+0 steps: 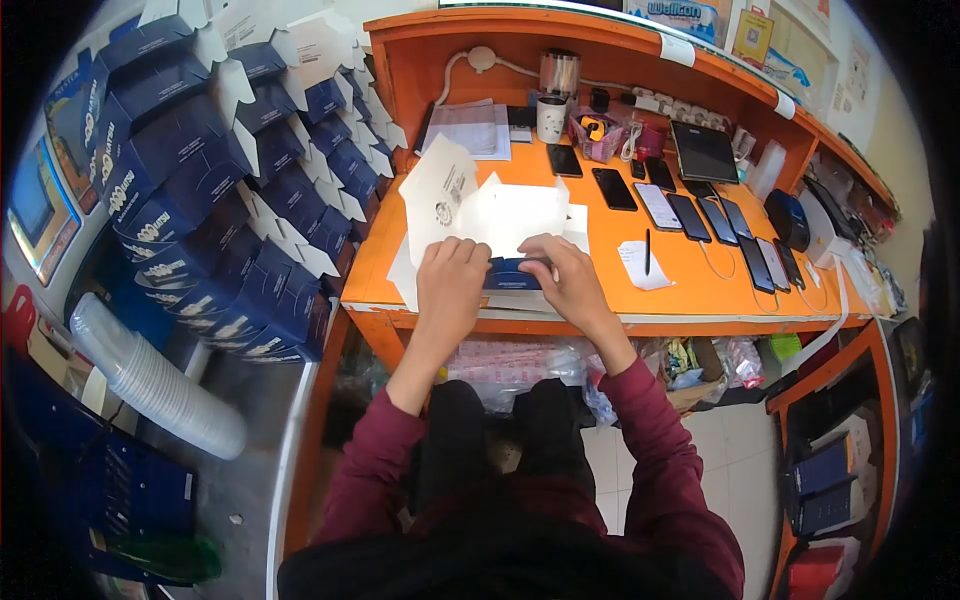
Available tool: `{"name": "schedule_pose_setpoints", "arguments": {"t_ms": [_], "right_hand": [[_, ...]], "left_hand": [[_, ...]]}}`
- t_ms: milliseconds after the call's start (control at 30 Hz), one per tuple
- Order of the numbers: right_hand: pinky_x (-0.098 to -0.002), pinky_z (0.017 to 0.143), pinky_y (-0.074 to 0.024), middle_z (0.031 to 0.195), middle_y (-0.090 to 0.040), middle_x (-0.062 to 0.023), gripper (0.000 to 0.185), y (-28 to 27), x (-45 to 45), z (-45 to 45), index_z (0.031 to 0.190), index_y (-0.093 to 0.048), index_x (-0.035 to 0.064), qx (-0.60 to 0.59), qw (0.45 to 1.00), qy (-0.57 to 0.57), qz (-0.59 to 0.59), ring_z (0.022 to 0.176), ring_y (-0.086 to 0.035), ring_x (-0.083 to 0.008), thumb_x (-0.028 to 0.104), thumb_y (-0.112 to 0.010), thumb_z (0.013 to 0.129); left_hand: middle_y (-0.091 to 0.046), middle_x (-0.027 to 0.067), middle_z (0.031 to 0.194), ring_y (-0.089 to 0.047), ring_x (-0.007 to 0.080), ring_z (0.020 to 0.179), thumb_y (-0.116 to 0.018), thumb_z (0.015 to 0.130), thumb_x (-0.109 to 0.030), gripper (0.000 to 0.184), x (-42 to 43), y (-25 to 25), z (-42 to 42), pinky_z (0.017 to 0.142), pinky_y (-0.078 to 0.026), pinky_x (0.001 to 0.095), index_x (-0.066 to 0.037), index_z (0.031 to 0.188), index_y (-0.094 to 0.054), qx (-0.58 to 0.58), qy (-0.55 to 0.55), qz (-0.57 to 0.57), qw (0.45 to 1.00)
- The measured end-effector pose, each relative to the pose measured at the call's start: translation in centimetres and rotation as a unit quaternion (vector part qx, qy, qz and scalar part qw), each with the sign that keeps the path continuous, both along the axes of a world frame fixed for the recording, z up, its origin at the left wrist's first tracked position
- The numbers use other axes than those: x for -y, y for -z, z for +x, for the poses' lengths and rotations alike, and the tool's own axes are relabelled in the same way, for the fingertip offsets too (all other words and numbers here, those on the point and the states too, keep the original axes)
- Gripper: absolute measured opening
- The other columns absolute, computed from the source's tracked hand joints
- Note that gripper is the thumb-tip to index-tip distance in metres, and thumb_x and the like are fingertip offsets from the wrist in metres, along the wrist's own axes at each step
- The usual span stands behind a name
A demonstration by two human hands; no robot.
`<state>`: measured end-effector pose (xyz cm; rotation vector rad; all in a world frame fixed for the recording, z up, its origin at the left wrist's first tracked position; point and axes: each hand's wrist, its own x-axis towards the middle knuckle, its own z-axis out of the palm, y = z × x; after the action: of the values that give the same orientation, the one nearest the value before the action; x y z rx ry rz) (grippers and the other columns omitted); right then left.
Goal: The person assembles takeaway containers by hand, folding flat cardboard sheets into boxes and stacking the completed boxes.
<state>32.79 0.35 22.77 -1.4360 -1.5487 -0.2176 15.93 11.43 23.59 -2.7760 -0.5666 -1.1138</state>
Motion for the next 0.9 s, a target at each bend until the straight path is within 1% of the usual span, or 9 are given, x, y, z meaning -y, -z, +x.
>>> {"name": "schedule_pose_setpoints", "arguments": {"t_ms": [267,333,400,500,633,700,800,833,900], "right_hand": [[-0.0338,0.08,-0.0536,0.115,-0.071,-0.0118,0.041,0.5,0.3,-1.2,0.128,-0.059,0.0044,-0.018,0.998,0.025,0.058,0.109,-0.068,-0.0253,0.016,-0.075,0.092],[-0.0361,0.087,-0.0548,0.121,-0.068,-0.0141,0.049,1.0,-0.6,-1.6,0.137,-0.052,0.0062,-0.171,0.968,0.11,0.149,0.109,-0.068,-0.0296,0.022,-0.072,0.096],[-0.0442,0.094,-0.0558,0.142,-0.048,-0.0249,0.088,2.5,-1.4,0.2,0.154,-0.022,-0.0033,-0.421,0.898,0.057,0.116,0.113,-0.065,-0.0345,0.033,-0.076,0.094],[-0.043,0.091,-0.0583,0.139,-0.048,-0.0274,0.089,1.8,0.0,2.3,0.154,-0.021,-0.0047,-0.665,0.7,-0.245,-0.083,0.116,-0.064,-0.0325,0.032,-0.076,0.094],[-0.0409,0.093,-0.0581,0.14,-0.048,-0.0192,0.093,1.6,-0.4,0.3,0.154,-0.02,-0.0035,-0.53,0.836,-0.133,0.036,0.121,-0.061,-0.0308,0.02,-0.082,0.089],[-0.0414,0.101,-0.0526,0.141,-0.044,-0.017,0.09,2.3,-1.1,0.2,0.148,-0.027,-0.002,-0.424,0.892,-0.093,0.125,0.124,-0.056,-0.0311,0.009,-0.086,0.081],[-0.0407,0.104,-0.0496,0.137,-0.042,-0.0163,0.09,2.6,-1.6,-1.1,0.143,-0.03,0.0029,-0.206,0.961,0.014,0.181,0.127,-0.051,-0.0327,0.002,-0.088,0.074],[-0.0427,0.107,-0.0468,0.137,-0.042,-0.0168,0.091,3.6,-2.1,-0.7,0.143,-0.031,0.0057,-0.107,0.973,0.038,0.201,0.132,-0.048,-0.0337,0.001,-0.089,0.073],[-0.0457,0.11,-0.043,0.139,-0.041,-0.0187,0.086,3.2,-2.0,-0.3,0.141,-0.036,0.0066,0.07,0.969,0.054,0.23,0.133,-0.047,-0.0341,0.007,-0.09,0.074]], "left_hand": [[-0.057,0.0174,0.134,-0.051,0.0346,0.134,-0.068,0.08,-0.005,0.066,1.1,2.8,1.2,0.115,-0.038,0.0498,-0.001,0.144,-0.051,0.114,0.053,0.037,0.991],[-0.056,0.0172,0.136,-0.05,0.0356,0.135,-0.07,0.077,-0.004,0.071,0.6,2.9,1.0,0.115,-0.037,0.0512,-0.002,0.145,-0.049,0.131,0.072,0.048,0.988],[-0.054,0.018,0.14,-0.048,0.038,0.138,-0.075,0.071,-0.004,0.081,0.1,3.6,0.4,0.117,-0.035,0.0535,-0.002,0.148,-0.046,0.131,0.086,0.08,0.984],[-0.052,0.0184,0.145,-0.045,0.039,0.141,-0.075,0.076,-0.006,0.082,0.4,4.3,0.1,0.115,-0.036,0.0532,-0.004,0.151,-0.042,0.123,0.061,0.128,0.982],[-0.045,0.0169,0.155,-0.039,0.035,0.147,-0.073,0.088,-0.014,0.076,2.3,3.2,-0.1,0.118,-0.034,0.0509,-0.003,0.155,-0.037,0.121,0.09,-0.163,0.975],[-0.041,0.0165,0.159,-0.036,0.0323,0.15,-0.071,0.095,-0.02,0.074,1.7,2.0,0.3,0.119,-0.033,0.0497,-0.003,0.156,-0.034,0.204,0.209,-0.39,0.873],[-0.035,0.0231,0.16,-0.036,0.0376,0.148,-0.027,0.107,-0.062,0.08,1.0,-5.1,-0.6,0.118,-0.037,0.0451,-0.001,0.158,-0.028,0.237,0.408,-0.587,0.659],[-0.048,0.0208,0.151,-0.051,0.0299,0.137,-0.045,0.108,-0.048,0.068,1.0,-6.7,-0.8,0.109,-0.046,0.0401,0.001,0.154,-0.036,0.233,0.453,-0.605,0.612],[-0.064,0.0154,0.134,-0.063,0.0174,0.114,-0.063,0.104,-0.026,0.051,1.2,-9.7,-0.9,0.097,-0.052,0.0328,0.003,0.144,-0.051,0.119,0.356,-0.51,0.774]]}}
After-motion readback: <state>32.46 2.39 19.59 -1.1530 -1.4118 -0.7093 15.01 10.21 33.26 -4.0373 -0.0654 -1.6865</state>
